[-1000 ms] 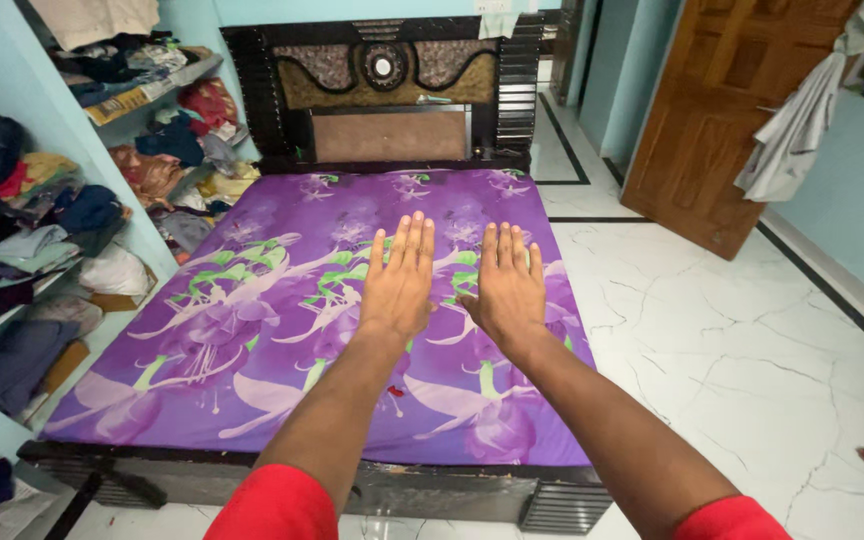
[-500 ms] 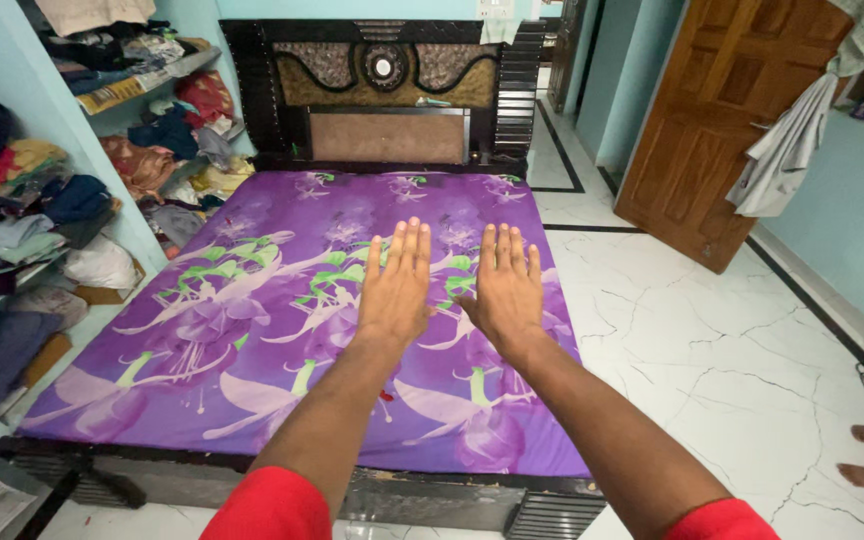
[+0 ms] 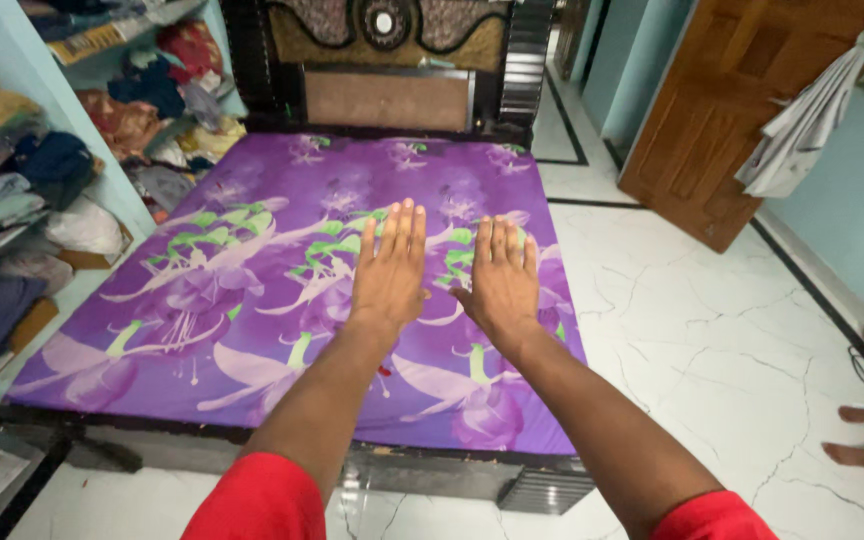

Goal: The person tucks the edges of a purple floral bedsheet under the mattress by hand, moving around the perimeter and smoothing the surface of the sheet.

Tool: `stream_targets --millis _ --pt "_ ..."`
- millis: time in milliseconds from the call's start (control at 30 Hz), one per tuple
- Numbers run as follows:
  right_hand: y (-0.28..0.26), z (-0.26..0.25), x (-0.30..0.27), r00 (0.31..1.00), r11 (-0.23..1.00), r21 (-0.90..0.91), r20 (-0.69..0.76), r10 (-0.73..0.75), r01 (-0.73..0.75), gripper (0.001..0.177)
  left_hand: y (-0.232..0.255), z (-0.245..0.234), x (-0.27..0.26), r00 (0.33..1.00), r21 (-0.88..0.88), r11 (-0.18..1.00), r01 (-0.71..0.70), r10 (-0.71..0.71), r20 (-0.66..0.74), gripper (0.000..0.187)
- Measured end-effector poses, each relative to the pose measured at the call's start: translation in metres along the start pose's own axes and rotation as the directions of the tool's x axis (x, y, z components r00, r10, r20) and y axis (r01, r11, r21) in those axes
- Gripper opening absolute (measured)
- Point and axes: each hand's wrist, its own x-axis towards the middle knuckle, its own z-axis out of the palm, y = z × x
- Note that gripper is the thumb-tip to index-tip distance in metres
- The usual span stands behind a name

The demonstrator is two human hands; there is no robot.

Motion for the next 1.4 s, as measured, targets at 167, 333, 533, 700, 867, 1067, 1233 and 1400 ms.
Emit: stream_targets --millis 167,333,533,700,867,1067,1233,1400 --pt "-0.027 0.036 0.002 0.995 0.999 -0.001 0.095 0.033 -0.033 0.114 -0.024 0.036 -0.003 0.988 -0.046 0.998 -0.046 0.053 0.146 0.122" --pt "-0.064 0.093 0.003 0.973 0.998 -0.033 0.222 0.059 -0.053 0.116 -0.052 0.099 -0.012 0.955 -0.111 0.991 -0.074 0.103 0.277 0.119" --pt "-0.110 0.197 -0.018 0.916 0.996 -0.029 0.391 0.087 -0.083 0.113 -0.069 0.226 -0.047 0.911 -0.296 0.955 -0.014 0.135 0.391 0.112" --pt "-0.140 0.306 -0.068 0.802 0.992 0.024 0.592 0.084 -0.122 0.113 -0.059 0.367 -0.116 0.913 -0.392 0.916 -0.085 0.230 0.338 0.078" --pt "-0.148 0.417 -0.126 0.633 0.988 0.108 0.774 -0.012 -0.113 0.080 -0.025 0.471 -0.182 0.816 -0.456 0.890 0.011 0.256 0.519 0.064" --pt "-0.136 0.524 -0.194 0.535 0.974 0.192 0.839 -0.099 -0.121 0.064 0.018 0.547 -0.216 0.699 -0.542 0.838 0.065 0.350 0.624 0.062" --pt "-0.122 0.583 -0.232 0.650 0.978 0.204 0.749 -0.128 -0.042 0.077 0.037 0.600 -0.226 0.720 -0.511 0.859 -0.011 0.361 0.592 0.069" --pt "-0.119 0.599 -0.241 0.640 0.978 0.208 0.756 -0.142 -0.030 0.079 0.045 0.598 -0.228 0.702 -0.470 0.882 0.025 0.319 0.637 0.072"
